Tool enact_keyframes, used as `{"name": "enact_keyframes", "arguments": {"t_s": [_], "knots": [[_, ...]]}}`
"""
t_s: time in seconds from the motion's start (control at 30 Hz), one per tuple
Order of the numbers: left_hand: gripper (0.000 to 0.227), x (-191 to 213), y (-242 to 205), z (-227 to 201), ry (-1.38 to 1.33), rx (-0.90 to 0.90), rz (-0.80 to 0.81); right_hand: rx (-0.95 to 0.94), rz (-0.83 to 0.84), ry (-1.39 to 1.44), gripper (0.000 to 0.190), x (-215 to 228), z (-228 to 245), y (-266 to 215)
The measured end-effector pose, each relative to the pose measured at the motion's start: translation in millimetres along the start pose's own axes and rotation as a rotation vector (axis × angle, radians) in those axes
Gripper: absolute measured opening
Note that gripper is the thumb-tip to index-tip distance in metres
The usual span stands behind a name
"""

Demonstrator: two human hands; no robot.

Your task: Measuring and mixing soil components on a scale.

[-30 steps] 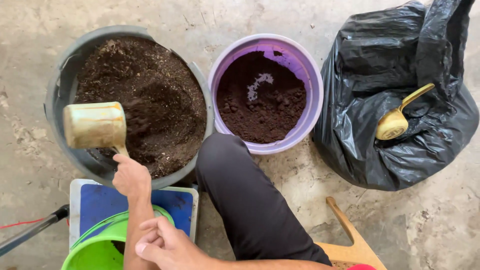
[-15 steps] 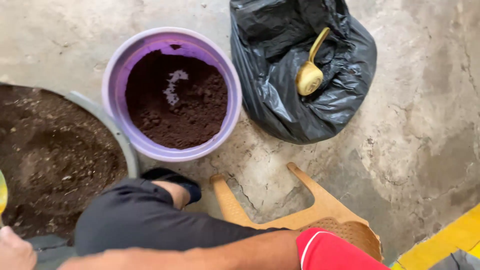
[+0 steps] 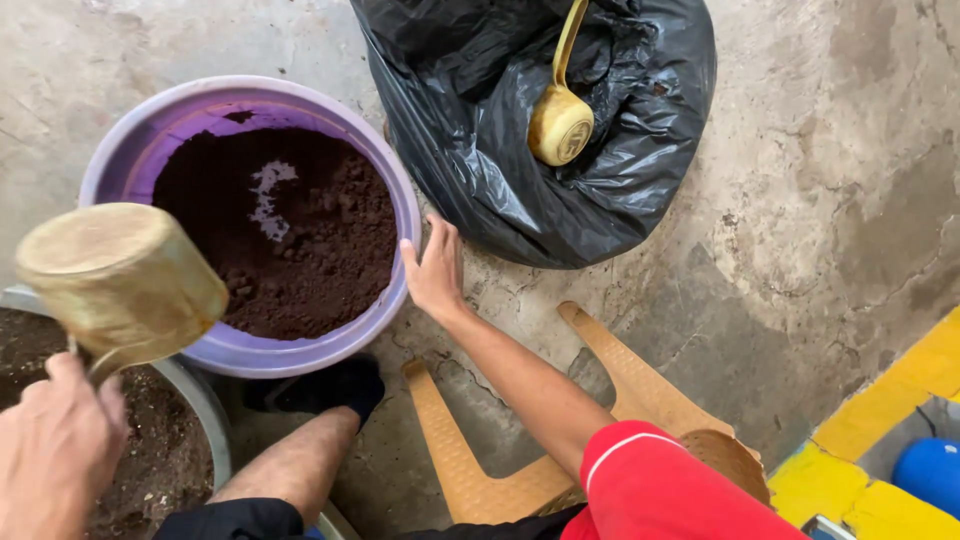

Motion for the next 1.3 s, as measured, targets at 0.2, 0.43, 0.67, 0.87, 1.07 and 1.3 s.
{"name": "enact_keyframes", "arguments": {"t_s": [0.2, 0.43, 0.67, 0.87, 1.07, 1.3], "knots": [[0.03, -33, 44, -77, 0.37, -0.276, -0.001, 0.068, -0.105, -0.003, 0.055, -48, 4, 36], [0.021, -61, 142, -121, 0.406, -0.47, -0.319, -0.365, 0.113, 0.073, 0.031, -67, -28, 37], [0.035, -139, 196, -121, 0.594, -0.346, -0.401, -0.144, -0.024, 0.009, 0.027, -59, -15, 43], [0.023, -182, 158, -118, 0.438, 0.051, -0.207, -0.083, -0.018, 0.027, 0.033, -63, -22, 28], [0.037, -184, 128, -111, 0.108, 0.19, 0.291, -0.228, 0.061, 0.091, 0.034, -69, -28, 31], [0.043, -223, 82, -126, -0.165, 0.331, 0.369, -0.121, -0.08, 0.125, 0.03, -59, -20, 33]]}}
Point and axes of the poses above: each hand's wrist, its own y-axis towards the middle knuckle, its own x-axis out of the back of the hand, z = x × y, the point moved 10 cm from there along y, towards the middle knuckle, and after that the axes turned 6 degrees about -z, right-handed, at the moved point
